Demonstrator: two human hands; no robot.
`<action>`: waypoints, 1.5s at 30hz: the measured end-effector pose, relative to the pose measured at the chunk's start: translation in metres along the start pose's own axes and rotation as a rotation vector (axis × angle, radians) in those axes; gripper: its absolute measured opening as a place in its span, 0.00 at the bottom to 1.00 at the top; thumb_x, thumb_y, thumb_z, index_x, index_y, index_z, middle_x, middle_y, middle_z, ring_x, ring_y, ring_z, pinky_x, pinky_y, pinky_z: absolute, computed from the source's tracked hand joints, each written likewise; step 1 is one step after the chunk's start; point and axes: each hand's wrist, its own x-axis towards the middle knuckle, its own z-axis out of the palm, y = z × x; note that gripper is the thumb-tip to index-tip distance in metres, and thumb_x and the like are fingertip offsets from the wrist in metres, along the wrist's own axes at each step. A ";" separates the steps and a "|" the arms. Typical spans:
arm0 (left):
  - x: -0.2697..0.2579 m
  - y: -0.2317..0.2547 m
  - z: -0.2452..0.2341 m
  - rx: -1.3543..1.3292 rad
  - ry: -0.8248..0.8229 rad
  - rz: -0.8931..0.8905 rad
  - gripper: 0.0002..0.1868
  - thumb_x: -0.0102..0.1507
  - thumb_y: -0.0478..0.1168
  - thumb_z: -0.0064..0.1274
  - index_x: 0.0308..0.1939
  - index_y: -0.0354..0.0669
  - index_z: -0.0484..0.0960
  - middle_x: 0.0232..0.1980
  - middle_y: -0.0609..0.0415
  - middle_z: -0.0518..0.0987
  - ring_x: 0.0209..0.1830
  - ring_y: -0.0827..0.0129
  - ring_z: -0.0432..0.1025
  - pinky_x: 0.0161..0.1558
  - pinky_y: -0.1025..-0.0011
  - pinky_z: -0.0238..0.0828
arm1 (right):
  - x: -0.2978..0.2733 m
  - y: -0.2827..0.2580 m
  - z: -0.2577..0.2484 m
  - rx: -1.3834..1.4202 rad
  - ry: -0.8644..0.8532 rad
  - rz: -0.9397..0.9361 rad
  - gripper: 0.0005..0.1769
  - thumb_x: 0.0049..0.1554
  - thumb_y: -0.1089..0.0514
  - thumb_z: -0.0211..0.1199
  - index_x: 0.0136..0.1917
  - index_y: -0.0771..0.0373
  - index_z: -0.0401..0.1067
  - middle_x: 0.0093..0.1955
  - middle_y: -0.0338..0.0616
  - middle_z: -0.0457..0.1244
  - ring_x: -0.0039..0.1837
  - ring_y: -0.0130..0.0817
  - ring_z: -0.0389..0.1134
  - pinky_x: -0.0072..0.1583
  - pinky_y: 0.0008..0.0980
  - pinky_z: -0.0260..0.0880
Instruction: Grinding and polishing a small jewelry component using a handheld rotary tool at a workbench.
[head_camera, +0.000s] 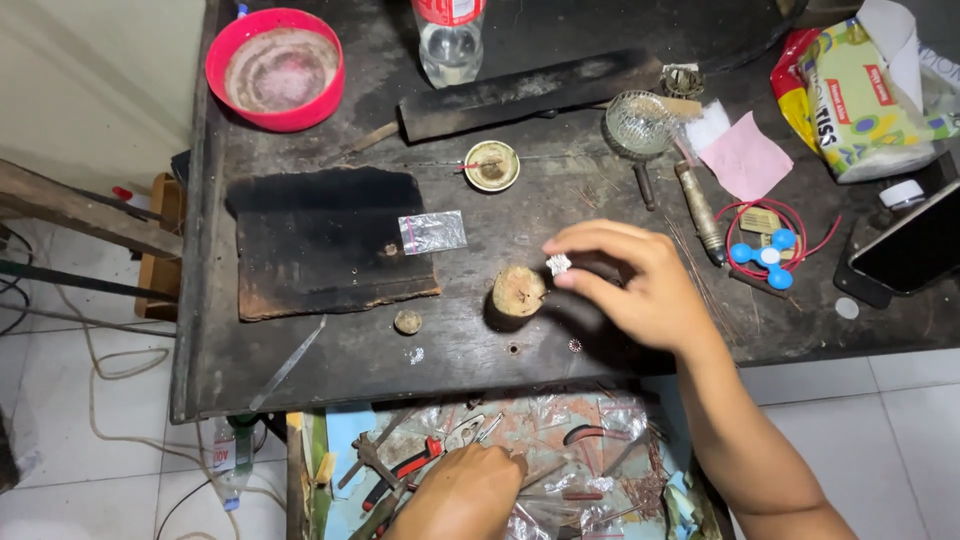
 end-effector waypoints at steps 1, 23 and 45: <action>0.000 0.001 -0.003 -0.003 -0.002 0.001 0.17 0.61 0.21 0.46 0.52 0.32 0.77 0.47 0.39 0.78 0.46 0.47 0.75 0.46 0.53 0.73 | -0.004 -0.004 0.000 0.001 -0.002 0.003 0.10 0.58 0.60 0.68 0.54 0.61 0.78 0.56 0.43 0.72 0.60 0.36 0.74 0.67 0.34 0.70; 0.014 -0.003 0.021 0.062 0.123 -0.005 0.15 0.57 0.22 0.47 0.44 0.34 0.83 0.41 0.40 0.82 0.43 0.45 0.78 0.45 0.50 0.77 | -0.035 -0.045 -0.004 0.143 0.089 -0.067 0.15 0.53 0.55 0.71 0.51 0.65 0.79 0.47 0.48 0.73 0.46 0.34 0.75 0.52 0.27 0.74; -0.015 -0.025 0.071 0.075 1.022 -0.072 0.06 0.69 0.32 0.46 0.37 0.42 0.75 0.29 0.55 0.73 0.28 0.62 0.67 0.14 0.63 0.61 | -0.037 0.023 0.041 0.371 0.373 -0.022 0.11 0.71 0.73 0.64 0.65 0.77 0.67 0.58 0.60 0.62 0.56 0.50 0.74 0.61 0.37 0.81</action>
